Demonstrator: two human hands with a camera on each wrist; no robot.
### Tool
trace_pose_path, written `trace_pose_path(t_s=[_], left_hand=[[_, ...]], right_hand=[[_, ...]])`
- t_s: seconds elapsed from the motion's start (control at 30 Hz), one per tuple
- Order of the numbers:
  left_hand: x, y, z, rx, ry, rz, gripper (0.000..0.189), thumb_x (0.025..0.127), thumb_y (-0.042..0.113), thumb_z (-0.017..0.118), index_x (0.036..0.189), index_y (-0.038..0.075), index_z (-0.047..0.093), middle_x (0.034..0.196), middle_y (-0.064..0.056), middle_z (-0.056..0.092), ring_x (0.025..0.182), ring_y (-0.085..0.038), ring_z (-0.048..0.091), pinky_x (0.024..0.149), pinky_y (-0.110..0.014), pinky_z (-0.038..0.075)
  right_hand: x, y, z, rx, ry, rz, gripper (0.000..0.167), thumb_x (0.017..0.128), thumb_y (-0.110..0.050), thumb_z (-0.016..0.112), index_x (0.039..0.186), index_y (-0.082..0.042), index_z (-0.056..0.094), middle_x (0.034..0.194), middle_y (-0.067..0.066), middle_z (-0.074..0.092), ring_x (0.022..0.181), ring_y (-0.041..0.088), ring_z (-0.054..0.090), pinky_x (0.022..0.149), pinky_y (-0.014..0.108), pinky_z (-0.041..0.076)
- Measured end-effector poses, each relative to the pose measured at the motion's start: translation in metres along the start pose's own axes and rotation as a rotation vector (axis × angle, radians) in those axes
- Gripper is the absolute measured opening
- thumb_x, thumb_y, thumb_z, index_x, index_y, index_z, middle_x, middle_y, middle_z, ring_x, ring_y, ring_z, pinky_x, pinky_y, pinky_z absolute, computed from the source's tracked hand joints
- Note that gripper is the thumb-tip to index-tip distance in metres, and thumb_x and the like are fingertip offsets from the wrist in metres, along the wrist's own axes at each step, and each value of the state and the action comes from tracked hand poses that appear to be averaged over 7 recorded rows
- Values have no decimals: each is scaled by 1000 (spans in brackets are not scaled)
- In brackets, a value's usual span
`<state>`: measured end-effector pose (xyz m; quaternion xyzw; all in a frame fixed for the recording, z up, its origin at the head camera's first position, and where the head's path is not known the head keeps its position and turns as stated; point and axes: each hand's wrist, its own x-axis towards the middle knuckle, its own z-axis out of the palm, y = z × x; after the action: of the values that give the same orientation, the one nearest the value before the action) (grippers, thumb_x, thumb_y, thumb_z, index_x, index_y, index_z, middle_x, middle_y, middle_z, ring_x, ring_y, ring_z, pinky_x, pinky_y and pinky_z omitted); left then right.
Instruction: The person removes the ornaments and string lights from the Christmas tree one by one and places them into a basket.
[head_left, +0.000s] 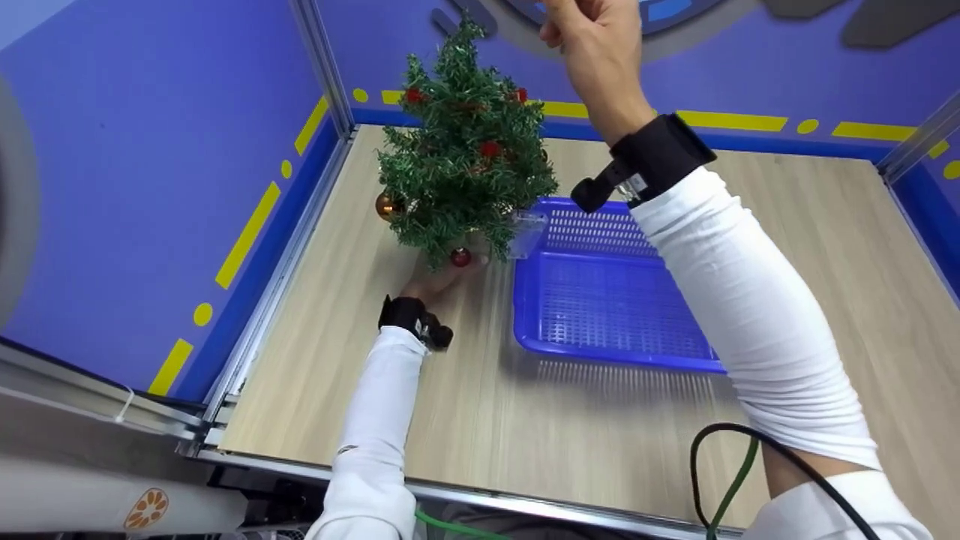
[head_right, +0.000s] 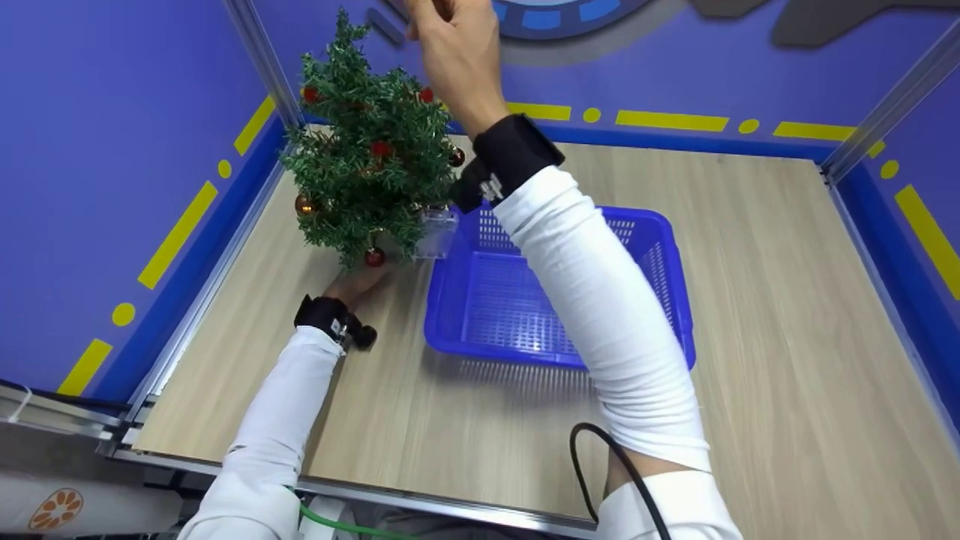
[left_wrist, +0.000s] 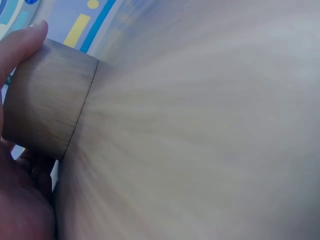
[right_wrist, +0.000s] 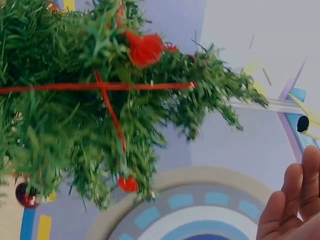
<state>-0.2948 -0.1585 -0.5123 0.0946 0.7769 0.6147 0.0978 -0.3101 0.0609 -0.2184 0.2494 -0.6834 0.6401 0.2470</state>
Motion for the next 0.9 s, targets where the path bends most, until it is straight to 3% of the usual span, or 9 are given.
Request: trace_pose_path(t_s=[0.13,0.3,0.37,0.43,0.5,0.57,0.67,0.8,0.9], left_hand=[[1,-2,-1,40,-9,68,82,85,53,70,150,8,47,155,-12,47,146,-28,39,125,-43,20],[1,-9,-2,85,-28,-49,111,81,70,67,162,10,20,169,-9,21,156,-26,17,128,-43,8],[-1,-7,-1,60,-39,-80,113,80,69,67,164,13,14,170,-8,16,157,-26,13,128,-44,6],[-1,-5,1,8,-45,-50,100,83,60,67,160,10,28,166,-11,27,155,-28,21,128,-44,10],[-2,-6,2,-60,-76,-83,87,89,50,63,160,11,31,167,-11,27,155,-28,21,128,-43,10],[-2,-11,1,-114,-63,-172,89,90,47,66,161,13,26,168,-9,22,156,-25,19,128,-41,12],[1,-19,-1,-102,-54,-187,96,90,46,68,164,15,16,170,-7,15,156,-22,15,128,-38,13],[5,-26,-3,-58,-82,-139,118,78,71,70,164,16,12,171,-5,10,158,-21,10,129,-40,8],[6,-26,-4,-129,-107,-206,148,54,93,69,165,19,6,172,-3,2,159,-19,3,129,-41,4]], right_hand=[[-2,-1,-12,10,3,-4,18,104,-8,55,106,-9,73,77,-4,60,77,16,54,77,25,39],[-7,4,-28,-23,-44,-14,23,105,-8,53,105,-7,75,73,-5,60,71,14,54,72,25,40],[-10,5,-36,5,-42,28,22,104,-9,54,103,-5,76,70,-3,60,67,14,53,66,25,41],[-14,4,-43,84,-42,94,20,103,-8,56,100,-2,75,68,1,60,62,14,52,61,25,41],[-20,3,-50,174,-46,161,19,102,-8,58,97,1,74,66,5,59,58,16,49,56,25,39],[-28,1,-58,251,-47,222,19,101,-8,60,95,5,72,64,7,58,54,17,47,53,26,37],[-39,0,-68,301,-61,258,19,100,-7,61,94,8,71,62,8,57,51,18,45,49,25,36],[-50,2,-77,308,-75,279,19,99,-8,63,96,9,70,63,8,57,52,18,46,49,24,37],[-56,6,-80,282,-68,287,21,100,-10,63,95,9,70,61,6,58,50,16,47,47,23,37]])
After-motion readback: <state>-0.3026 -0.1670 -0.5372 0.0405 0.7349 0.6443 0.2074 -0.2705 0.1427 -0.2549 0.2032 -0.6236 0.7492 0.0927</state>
